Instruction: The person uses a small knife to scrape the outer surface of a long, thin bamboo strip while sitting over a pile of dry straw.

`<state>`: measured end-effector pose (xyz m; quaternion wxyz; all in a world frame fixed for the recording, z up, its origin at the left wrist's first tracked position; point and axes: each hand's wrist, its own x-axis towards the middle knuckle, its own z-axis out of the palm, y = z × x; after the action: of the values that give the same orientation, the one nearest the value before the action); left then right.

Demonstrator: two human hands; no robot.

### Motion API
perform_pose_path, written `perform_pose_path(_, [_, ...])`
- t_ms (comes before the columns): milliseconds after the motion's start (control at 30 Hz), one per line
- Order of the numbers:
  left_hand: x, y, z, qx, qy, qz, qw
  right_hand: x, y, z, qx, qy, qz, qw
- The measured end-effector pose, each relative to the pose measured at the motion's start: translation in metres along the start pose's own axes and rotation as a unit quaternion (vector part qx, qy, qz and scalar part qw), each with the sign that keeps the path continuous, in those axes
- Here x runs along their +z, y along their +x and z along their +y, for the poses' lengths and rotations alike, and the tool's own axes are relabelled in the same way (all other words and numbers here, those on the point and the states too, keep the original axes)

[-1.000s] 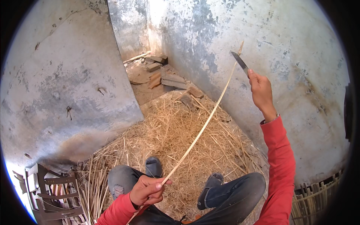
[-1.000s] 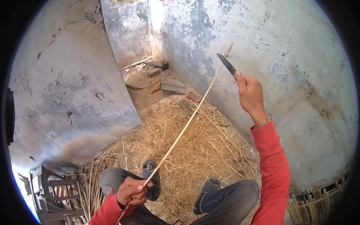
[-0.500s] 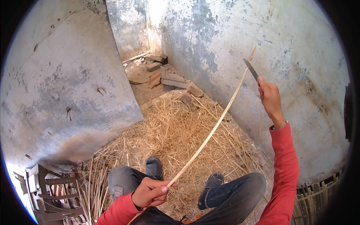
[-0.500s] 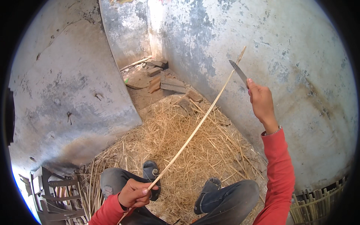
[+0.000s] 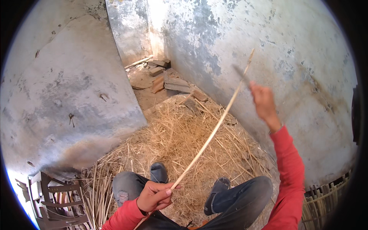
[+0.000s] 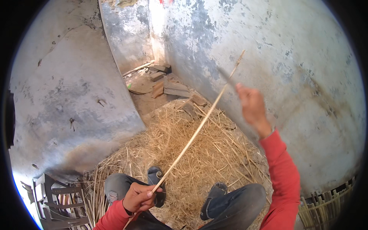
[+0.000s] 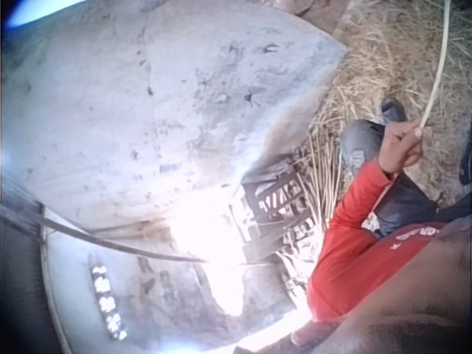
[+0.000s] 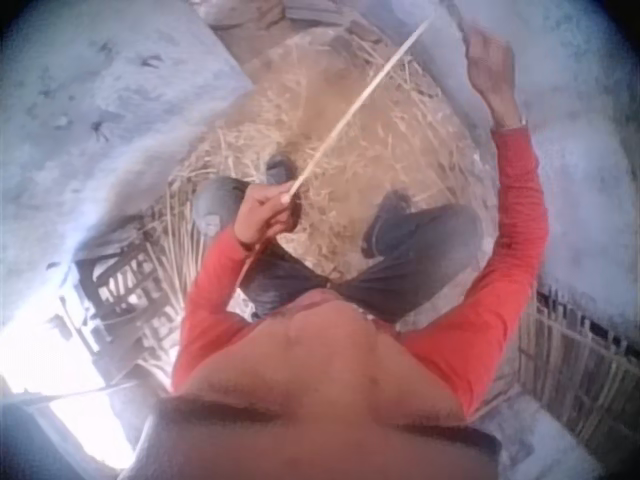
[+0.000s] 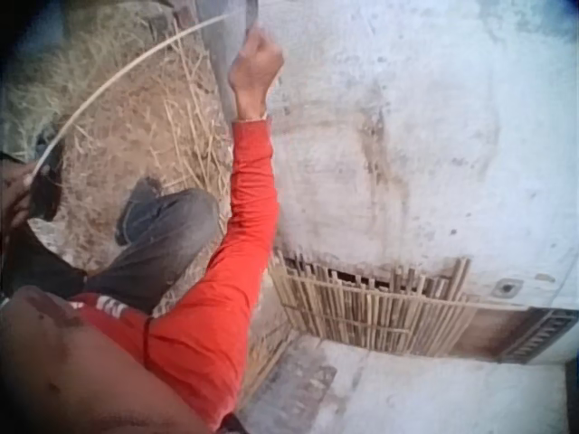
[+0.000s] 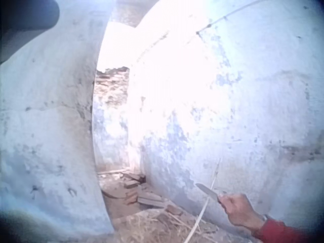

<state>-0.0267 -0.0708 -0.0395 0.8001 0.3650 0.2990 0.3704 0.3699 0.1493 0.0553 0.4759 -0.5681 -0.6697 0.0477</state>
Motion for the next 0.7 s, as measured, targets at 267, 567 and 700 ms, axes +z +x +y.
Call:
perform_pose_path(267, [0.006, 0.003, -0.001, 0.009, 0.029, 0.013, 0.999, 0.007, 0.013, -0.017, -0.016, -0.006, 0.071, 0.997])
perform_pose_path(567, [0.003, -0.004, -0.003, 0.032, 0.032, 0.047, 0.998, 0.037, 0.002, -0.024, -0.115, -0.013, 0.062, 0.991])
perform_pose_path(700, [0.007, -0.003, -0.003, 0.041, 0.048, 0.020, 0.998, 0.004, 0.040, 0.000, -0.054, -0.080, 0.116, 0.989])
